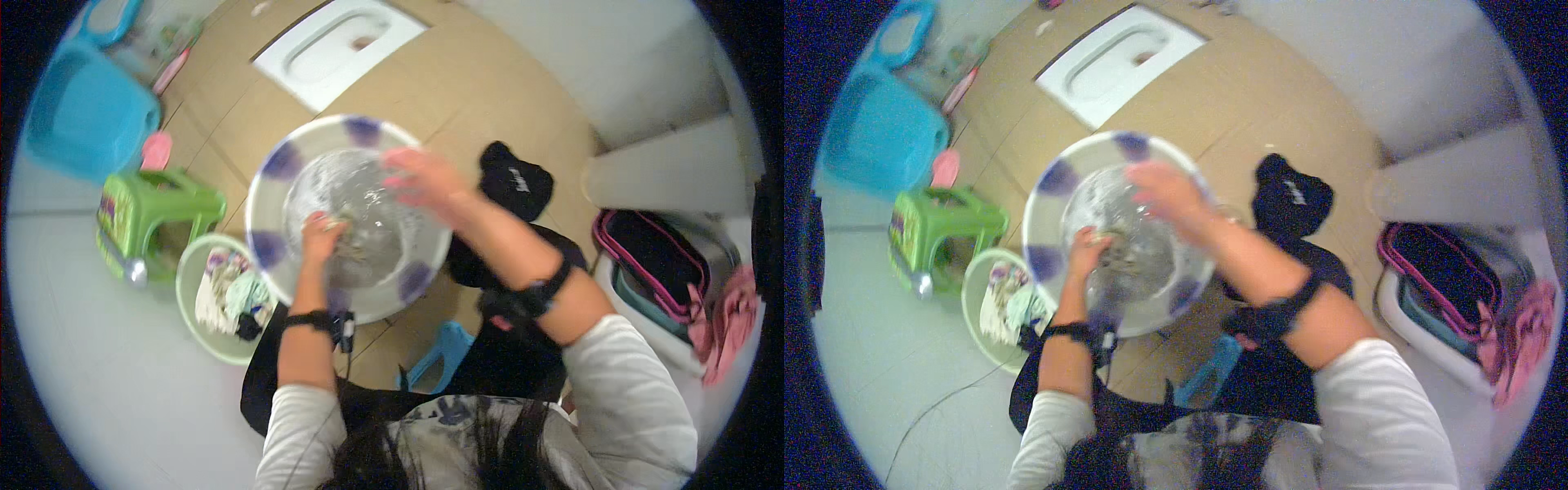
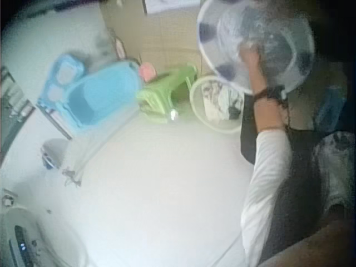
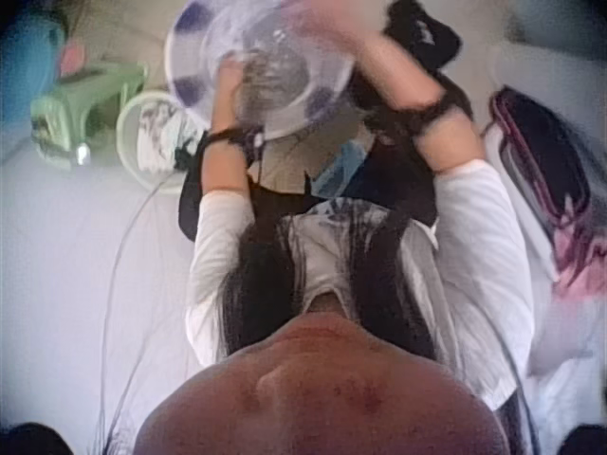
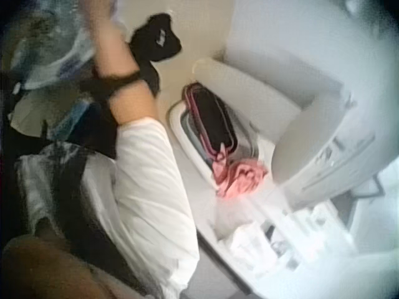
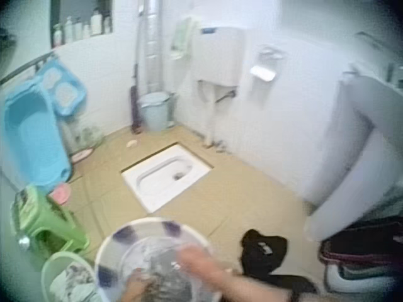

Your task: The person sits on a small stool and hand-washes clothes in a large basin filled with soapy water. They scrub a light-colored cloth, wring it out, and then add a dark garment to the basin, submerging and scrubbing it by hand.

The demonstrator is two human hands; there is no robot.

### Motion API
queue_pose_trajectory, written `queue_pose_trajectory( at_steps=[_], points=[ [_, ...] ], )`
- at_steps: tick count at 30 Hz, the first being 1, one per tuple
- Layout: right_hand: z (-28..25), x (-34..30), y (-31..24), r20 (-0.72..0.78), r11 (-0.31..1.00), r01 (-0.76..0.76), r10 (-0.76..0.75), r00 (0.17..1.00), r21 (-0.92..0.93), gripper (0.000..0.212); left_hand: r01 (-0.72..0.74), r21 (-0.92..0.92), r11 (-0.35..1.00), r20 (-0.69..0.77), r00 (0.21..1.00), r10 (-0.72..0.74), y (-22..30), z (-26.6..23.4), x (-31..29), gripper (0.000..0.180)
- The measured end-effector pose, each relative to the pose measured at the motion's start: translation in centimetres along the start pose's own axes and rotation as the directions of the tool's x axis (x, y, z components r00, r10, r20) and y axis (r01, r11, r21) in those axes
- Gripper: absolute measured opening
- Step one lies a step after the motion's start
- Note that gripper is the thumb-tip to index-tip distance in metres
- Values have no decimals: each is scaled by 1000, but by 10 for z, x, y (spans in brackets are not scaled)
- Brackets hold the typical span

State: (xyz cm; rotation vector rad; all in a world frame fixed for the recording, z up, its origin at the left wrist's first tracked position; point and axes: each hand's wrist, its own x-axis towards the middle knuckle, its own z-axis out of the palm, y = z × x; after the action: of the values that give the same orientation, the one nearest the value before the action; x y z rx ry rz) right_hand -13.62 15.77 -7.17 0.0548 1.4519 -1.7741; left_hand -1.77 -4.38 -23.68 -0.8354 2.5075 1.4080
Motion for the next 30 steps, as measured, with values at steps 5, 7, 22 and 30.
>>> queue_pose_trajectory(
  at_steps=[5,7,22,30],
  points=[
    [43,-10,11,73,956,-289,286,956,43,75,-37,-518,854,-192,979,-74,70,-60,-35,23],
    [43,-9,5,36,970,-231,229,973,74,74,-159,-621,767,-311,949,-55,106,-74,-43,21],
    [72,67,30,133,704,-116,31,991,701,64,-434,-703,564,-431,890,148,216,-93,-130,25],
    [87,81,45,21,940,339,-338,941,-36,34,-374,-285,883,-305,908,287,195,-96,-100,17]
  ],
)
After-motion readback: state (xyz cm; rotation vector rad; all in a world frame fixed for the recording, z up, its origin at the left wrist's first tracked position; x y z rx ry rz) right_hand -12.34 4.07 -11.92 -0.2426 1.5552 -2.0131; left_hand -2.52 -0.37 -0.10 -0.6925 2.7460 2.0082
